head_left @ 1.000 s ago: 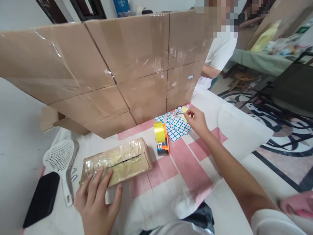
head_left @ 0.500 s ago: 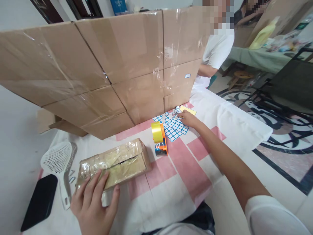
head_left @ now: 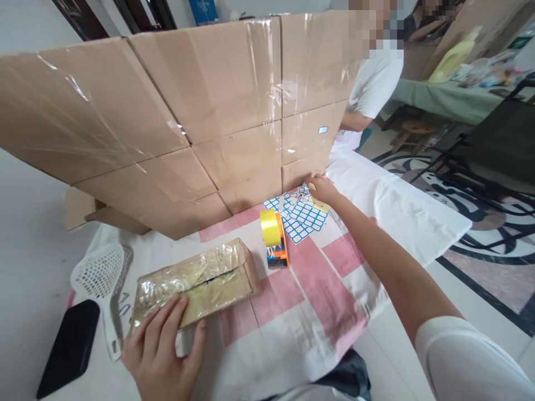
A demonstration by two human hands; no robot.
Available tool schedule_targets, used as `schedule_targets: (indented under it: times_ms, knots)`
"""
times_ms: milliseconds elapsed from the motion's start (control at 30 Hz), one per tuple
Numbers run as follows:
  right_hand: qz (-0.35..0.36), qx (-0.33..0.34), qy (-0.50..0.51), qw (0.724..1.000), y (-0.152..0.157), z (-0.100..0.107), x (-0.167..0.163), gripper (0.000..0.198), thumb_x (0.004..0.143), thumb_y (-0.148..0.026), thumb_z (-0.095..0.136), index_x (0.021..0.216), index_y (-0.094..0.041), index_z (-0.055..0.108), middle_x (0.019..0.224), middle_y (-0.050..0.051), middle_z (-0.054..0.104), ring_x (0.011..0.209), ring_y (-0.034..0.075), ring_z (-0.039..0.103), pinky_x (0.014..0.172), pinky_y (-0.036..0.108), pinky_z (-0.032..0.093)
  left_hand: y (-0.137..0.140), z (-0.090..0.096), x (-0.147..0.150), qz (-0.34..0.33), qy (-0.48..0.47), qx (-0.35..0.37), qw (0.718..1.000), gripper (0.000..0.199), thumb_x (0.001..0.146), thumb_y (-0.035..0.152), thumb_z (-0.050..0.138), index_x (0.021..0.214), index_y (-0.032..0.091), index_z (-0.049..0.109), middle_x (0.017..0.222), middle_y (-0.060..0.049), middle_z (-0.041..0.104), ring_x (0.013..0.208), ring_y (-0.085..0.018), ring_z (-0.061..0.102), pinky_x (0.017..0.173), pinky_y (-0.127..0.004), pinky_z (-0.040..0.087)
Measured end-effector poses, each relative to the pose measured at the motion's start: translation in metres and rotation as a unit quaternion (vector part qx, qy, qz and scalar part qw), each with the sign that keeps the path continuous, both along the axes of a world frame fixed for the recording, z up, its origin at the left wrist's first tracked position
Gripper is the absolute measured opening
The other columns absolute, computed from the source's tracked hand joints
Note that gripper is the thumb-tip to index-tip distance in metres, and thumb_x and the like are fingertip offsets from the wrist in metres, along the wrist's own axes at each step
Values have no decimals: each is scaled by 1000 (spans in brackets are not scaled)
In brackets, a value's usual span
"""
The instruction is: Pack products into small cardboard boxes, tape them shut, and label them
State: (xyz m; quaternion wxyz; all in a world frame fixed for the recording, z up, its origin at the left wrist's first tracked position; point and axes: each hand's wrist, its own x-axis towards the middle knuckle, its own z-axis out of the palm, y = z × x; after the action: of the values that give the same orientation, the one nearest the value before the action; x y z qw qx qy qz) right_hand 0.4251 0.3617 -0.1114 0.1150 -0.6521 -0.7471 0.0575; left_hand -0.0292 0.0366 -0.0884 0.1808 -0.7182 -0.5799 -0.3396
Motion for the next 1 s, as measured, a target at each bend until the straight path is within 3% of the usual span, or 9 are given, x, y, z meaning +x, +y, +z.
schedule_targets:
  times_ms: [167,400,600,700,833,1000]
  knots:
    - [51,-30,-31,998,-6,0,1,39,89,-4,56,121,-17,75,125,13,69,114,23,64,98,28,47,-1,-2,-1,4,-5,-2,1000,61,83,30,77,142,22,61,128,-16,71,115,-36,64,111,-57,41]
    - [50,-12,-72,996,-23,2,-4,37,103,-20,43,122,-17,74,129,16,67,122,30,60,93,37,50,2,-5,0,9,-11,3,1000,61,81,31,78,140,23,63,127,-15,72,115,-36,64,111,-55,41]
    - [110,-31,-108,988,-35,6,-11,37,92,-4,49,115,-15,76,132,19,65,125,33,57,100,41,48,2,-2,2,7,-9,4,1000,58,84,30,75,140,22,62,126,-15,72,113,-34,64,112,-54,40]
    - [116,-44,-118,985,-38,7,-13,40,89,1,47,112,-13,76,129,21,68,120,33,62,96,41,49,2,-2,3,10,-16,-1,1000,58,84,31,75,140,24,62,127,-14,71,114,-33,64,113,-53,40]
    - [106,-61,-117,986,-35,8,-16,37,88,-1,48,108,-13,77,113,21,74,104,33,70,86,39,52,3,-3,3,15,-21,-2,1000,59,83,32,75,141,24,62,127,-13,72,115,-33,64,114,-53,39]
    - [99,-51,-69,991,-28,11,-8,42,92,-8,48,124,-15,74,119,16,76,109,28,71,88,35,52,2,-5,1,3,-18,1,1000,63,80,29,79,140,21,63,127,-15,72,110,-34,67,112,-52,41]
